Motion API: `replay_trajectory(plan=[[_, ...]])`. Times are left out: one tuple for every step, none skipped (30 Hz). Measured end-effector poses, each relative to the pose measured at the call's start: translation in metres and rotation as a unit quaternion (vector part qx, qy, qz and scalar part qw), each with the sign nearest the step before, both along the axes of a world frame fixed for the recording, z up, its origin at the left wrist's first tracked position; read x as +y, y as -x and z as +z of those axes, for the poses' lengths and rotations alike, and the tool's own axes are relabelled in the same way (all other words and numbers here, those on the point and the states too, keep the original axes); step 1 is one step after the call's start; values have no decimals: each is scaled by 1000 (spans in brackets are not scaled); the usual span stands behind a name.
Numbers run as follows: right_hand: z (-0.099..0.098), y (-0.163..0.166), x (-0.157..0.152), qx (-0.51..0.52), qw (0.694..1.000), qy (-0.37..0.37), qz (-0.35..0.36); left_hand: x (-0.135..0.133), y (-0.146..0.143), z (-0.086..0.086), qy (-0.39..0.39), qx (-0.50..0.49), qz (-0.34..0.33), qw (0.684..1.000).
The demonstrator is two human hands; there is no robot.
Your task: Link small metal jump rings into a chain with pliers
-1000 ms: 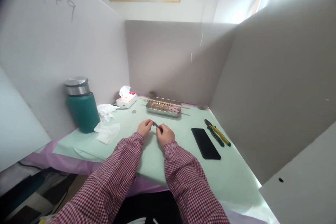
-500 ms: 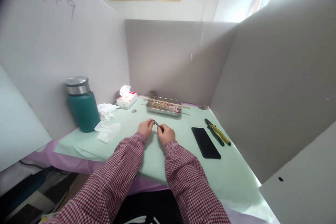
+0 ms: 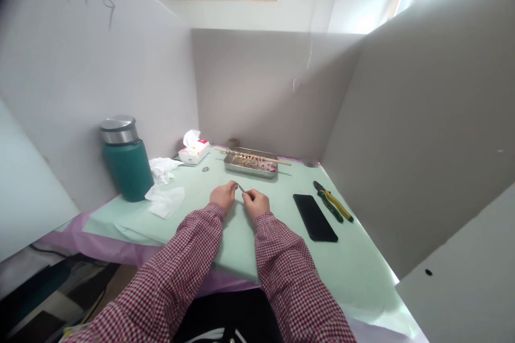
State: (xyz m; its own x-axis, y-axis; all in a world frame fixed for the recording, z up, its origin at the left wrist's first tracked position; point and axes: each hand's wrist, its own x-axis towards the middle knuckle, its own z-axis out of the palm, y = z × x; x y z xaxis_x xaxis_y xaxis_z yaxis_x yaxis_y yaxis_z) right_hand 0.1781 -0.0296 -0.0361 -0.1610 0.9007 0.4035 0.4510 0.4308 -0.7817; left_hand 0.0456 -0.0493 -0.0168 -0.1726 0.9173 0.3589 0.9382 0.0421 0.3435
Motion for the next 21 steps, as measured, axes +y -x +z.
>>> replay_trajectory(plan=[[0,-1,1,17,1000,17,11,0,0,0,-7,-4,-7,1000],[0,-2,2,32,999,32,21,0,0,-1,-14,-10,-13,1000],[0,-3,2,45,998,43,30,0,1,-2,-22,-21,-19,999],[1,-3,2,56,996,52,36,1,1,-3,-31,-37,-24,999],[1,-3,3,66,995,57,41,2,1,-3,-41,-60,-33,997],[1,-3,3,76,994,60,45,3,2,-4,-54,-90,-46,993],[1,-2,3,86,993,63,48,4,3,-5,-68,-128,-63,987],[0,-1,4,94,992,65,51,6,3,-5,-79,-171,-83,979],[0,-1,4,102,991,65,52,7,4,-5,-84,-218,-102,967],[-1,0,5,108,991,65,49,8,5,-5,-82,-266,-117,953],[-2,1,5,110,991,62,42,9,5,-5,-73,-312,-125,939],[-3,1,6,106,993,54,27,10,6,-4,-58,-356,-128,924],[-4,1,6,93,995,38,7,10,6,-4,-40,-399,-126,907],[-5,1,6,69,997,16,-18,10,6,-3,-22,-440,-125,889],[-5,1,6,33,998,-13,-46,10,6,-3,-4,-477,-124,870],[-5,1,5,-12,996,-44,-72,9,6,-2,14,-512,-125,850],[-5,1,5,-61,991,-71,-95,9,6,-1,31,-541,-127,831],[-5,2,4,-111,983,-89,-113,8,6,-1,46,-566,-129,813],[-4,2,3,-157,975,-96,-126,8,6,0,57,-585,-133,798],[-4,3,2,-197,966,-96,-135,8,6,0,66,-600,-137,786],[-4,3,0,-229,959,-92,-142,7,6,1,71,-610,-140,776]])
